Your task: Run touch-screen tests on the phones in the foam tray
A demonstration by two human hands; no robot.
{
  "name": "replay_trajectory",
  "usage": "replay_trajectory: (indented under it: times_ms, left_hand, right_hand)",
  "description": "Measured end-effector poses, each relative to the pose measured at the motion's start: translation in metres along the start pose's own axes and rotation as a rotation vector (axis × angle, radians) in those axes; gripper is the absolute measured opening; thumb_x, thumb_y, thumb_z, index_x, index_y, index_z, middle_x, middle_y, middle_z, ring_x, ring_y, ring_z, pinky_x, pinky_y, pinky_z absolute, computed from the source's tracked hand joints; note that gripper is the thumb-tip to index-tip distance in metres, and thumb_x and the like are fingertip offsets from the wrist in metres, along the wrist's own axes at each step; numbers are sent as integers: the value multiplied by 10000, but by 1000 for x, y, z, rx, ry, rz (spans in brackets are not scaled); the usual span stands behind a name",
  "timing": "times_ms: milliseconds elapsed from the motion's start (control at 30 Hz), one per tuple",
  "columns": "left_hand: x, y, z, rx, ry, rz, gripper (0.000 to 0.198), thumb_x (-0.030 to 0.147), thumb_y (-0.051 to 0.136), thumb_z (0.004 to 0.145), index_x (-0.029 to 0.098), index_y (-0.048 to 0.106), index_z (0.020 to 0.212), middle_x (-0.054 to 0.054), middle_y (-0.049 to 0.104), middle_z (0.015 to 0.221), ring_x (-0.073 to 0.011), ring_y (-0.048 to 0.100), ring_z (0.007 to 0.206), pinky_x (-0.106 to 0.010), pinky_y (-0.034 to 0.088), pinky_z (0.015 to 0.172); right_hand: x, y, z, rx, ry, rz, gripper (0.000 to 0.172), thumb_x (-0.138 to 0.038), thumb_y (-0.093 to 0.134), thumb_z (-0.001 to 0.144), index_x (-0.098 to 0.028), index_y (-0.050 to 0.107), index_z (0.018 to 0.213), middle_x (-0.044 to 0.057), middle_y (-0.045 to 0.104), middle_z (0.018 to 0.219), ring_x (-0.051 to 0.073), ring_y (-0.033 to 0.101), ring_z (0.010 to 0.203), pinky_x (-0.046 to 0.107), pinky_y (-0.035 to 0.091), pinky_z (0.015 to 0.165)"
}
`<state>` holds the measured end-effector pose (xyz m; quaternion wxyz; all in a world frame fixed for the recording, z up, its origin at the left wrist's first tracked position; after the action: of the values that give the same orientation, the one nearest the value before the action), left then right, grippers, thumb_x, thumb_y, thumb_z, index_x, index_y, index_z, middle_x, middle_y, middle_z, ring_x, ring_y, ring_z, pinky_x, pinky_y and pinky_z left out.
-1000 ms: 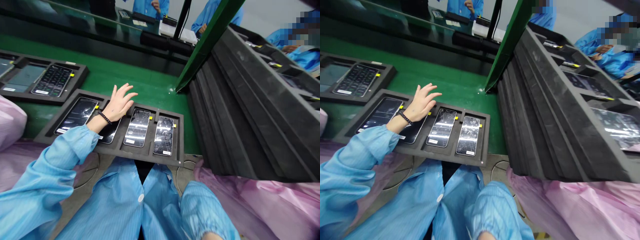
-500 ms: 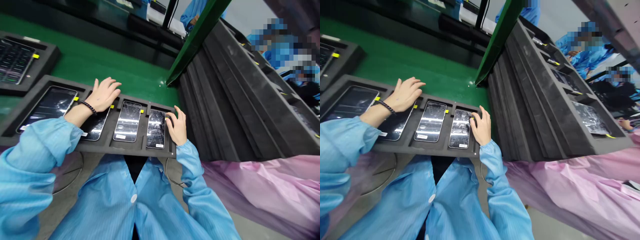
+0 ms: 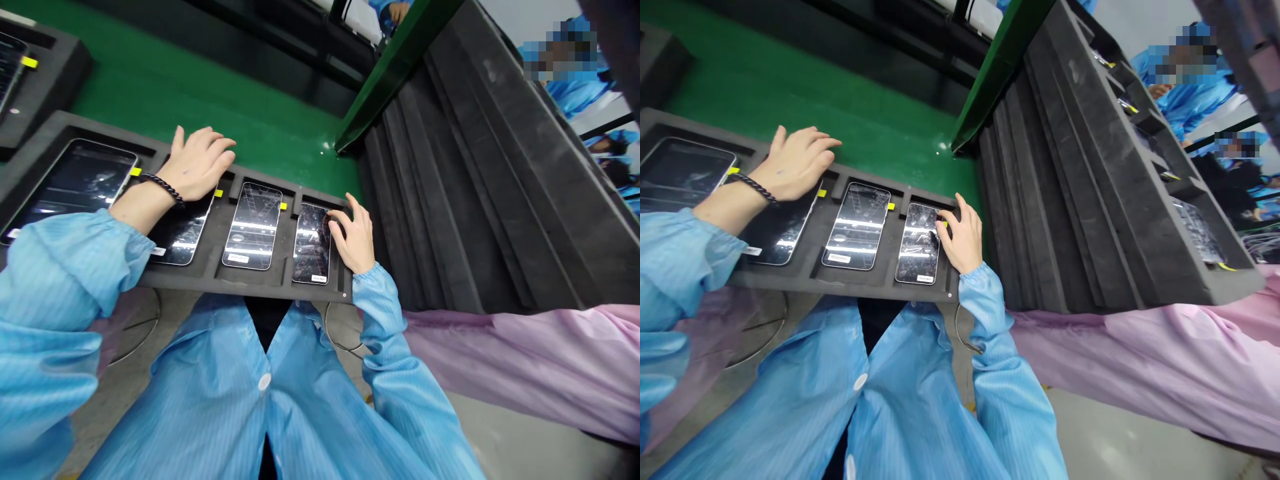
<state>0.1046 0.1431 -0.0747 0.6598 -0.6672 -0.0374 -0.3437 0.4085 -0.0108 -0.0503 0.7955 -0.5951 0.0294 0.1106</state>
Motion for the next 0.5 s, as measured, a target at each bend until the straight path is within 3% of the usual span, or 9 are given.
replay_trajectory:
  times_ms: [333,500]
  left_hand:
    - [3,-2,-1,-12,-32,21,663,525,85,990,183,441,1433,-93,408,1547,-243,233,1508,-655,-3,1254]
    - [2,-1,-1,1,-27,21,704,562,55,977,189,450,1424,-93,408,1547,-253,236,1502,-642,2,1249]
  right_hand:
    - [-6,-2,-6,-45,-24,-3,334,-429,446,1028,-249,687,1174,101,400,1577,293,421,1391,496,387,1140]
    - [-13,-6,-14,-43,-58,5,356,-447,423,1034,-254,690,1168,93,410,1575,302,432,1386,506,394,1130]
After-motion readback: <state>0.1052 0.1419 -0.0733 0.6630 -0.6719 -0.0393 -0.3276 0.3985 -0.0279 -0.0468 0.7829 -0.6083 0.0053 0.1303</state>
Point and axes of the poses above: each hand's wrist, its own z-axis towards the middle knuckle, its own y-axis out of the palm, x = y × z, the point moved 4 cm from there along z, towards the middle knuckle
